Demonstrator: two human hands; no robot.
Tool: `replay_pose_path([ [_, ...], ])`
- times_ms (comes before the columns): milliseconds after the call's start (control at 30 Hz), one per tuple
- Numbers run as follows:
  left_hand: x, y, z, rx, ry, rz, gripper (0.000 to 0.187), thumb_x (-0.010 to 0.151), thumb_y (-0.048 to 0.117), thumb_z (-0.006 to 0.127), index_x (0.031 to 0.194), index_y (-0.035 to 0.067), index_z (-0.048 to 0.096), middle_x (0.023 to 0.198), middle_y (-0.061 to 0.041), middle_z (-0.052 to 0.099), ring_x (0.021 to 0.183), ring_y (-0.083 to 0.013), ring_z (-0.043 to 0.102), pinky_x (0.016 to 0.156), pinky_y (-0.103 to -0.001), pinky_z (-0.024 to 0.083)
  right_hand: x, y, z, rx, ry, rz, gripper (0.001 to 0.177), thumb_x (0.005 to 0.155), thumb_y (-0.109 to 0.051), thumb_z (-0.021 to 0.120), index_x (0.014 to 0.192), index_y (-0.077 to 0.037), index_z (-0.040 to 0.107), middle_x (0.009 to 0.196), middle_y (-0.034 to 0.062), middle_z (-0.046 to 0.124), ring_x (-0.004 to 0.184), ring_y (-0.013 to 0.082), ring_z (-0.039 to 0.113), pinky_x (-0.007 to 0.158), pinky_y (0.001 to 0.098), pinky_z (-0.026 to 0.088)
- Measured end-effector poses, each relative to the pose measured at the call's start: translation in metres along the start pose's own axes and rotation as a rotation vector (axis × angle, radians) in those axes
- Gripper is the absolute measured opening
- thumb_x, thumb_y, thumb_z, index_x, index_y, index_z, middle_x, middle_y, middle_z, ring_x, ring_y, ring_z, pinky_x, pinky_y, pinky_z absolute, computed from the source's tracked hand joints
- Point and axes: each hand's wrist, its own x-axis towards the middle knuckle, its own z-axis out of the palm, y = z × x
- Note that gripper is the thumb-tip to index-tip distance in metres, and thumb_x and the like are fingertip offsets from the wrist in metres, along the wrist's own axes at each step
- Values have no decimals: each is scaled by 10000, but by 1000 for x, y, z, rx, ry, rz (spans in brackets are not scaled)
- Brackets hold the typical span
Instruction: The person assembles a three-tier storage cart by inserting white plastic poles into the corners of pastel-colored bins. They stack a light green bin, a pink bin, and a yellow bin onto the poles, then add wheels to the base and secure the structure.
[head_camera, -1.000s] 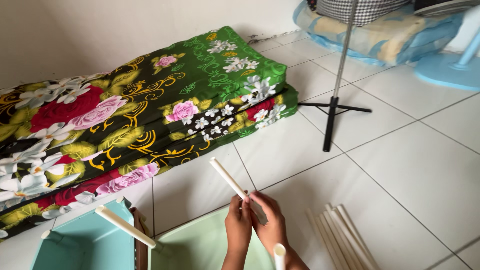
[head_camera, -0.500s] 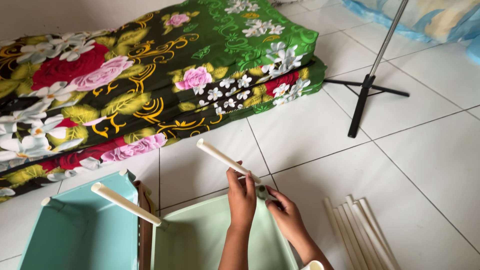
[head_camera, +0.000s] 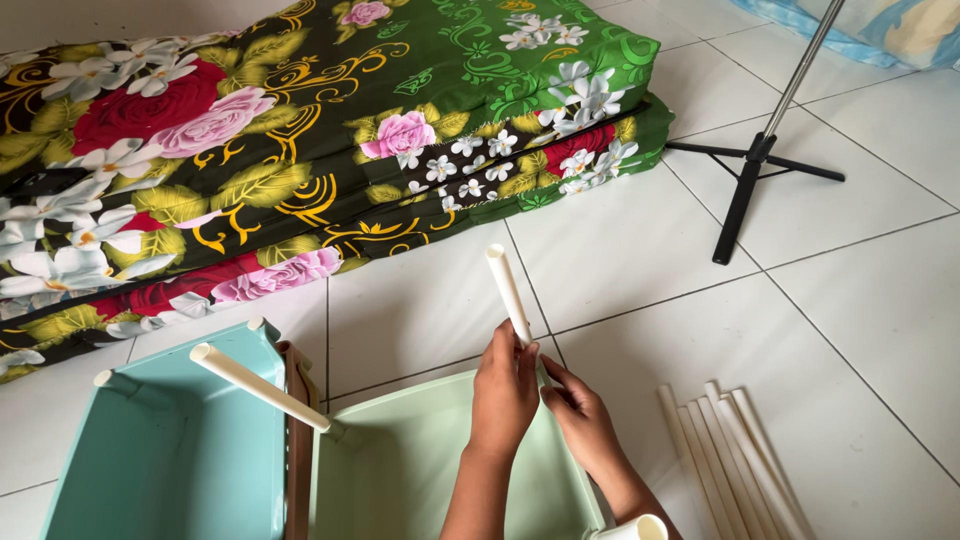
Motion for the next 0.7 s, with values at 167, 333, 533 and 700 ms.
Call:
replay_pose_path([
  [167, 1, 3, 4, 213, -53, 8, 206, 951, 62, 649, 1113, 68, 521, 928, -167, 692, 841, -375, 680, 691, -480, 548, 0, 7, -1, -23, 6, 0, 511, 961, -87, 632, 1471, -113, 623, 898, 58, 626, 748, 86, 506, 699, 257, 468],
  [333, -5, -6, 10, 180, -55, 29, 284, 894, -2, 629, 1148, 69, 523, 937, -184, 692, 834, -405, 678, 688, -493, 555, -1, 8, -3, -31, -1, -33, 516, 912, -41, 636, 1422, -99, 587, 1126, 52, 741, 916, 116, 669, 833, 281, 552],
  [533, -15, 1, 4, 145, -106, 68, 263, 906, 3, 619, 1134, 66, 505, 942, -180, 697, 857, -403, 693, 703, -487, 562, -18, -3, 9, -142, 111, -114, 555, 848, 0, 676, 1386, -102, 582, 1228, 62, 723, 992, 198, 721, 846, 333, 589],
  [700, -41, 20, -9, 33, -319, -96, 332, 977, 66, 597, 1297, 122, 533, 1072, -177, 726, 973, -393, 695, 802, -473, 553, -61, -7, 10, -201, 204, -145, 623, 857, 47, 618, 1440, -132, 487, 1294, 123, 638, 1127, 251, 657, 821, 373, 587],
])
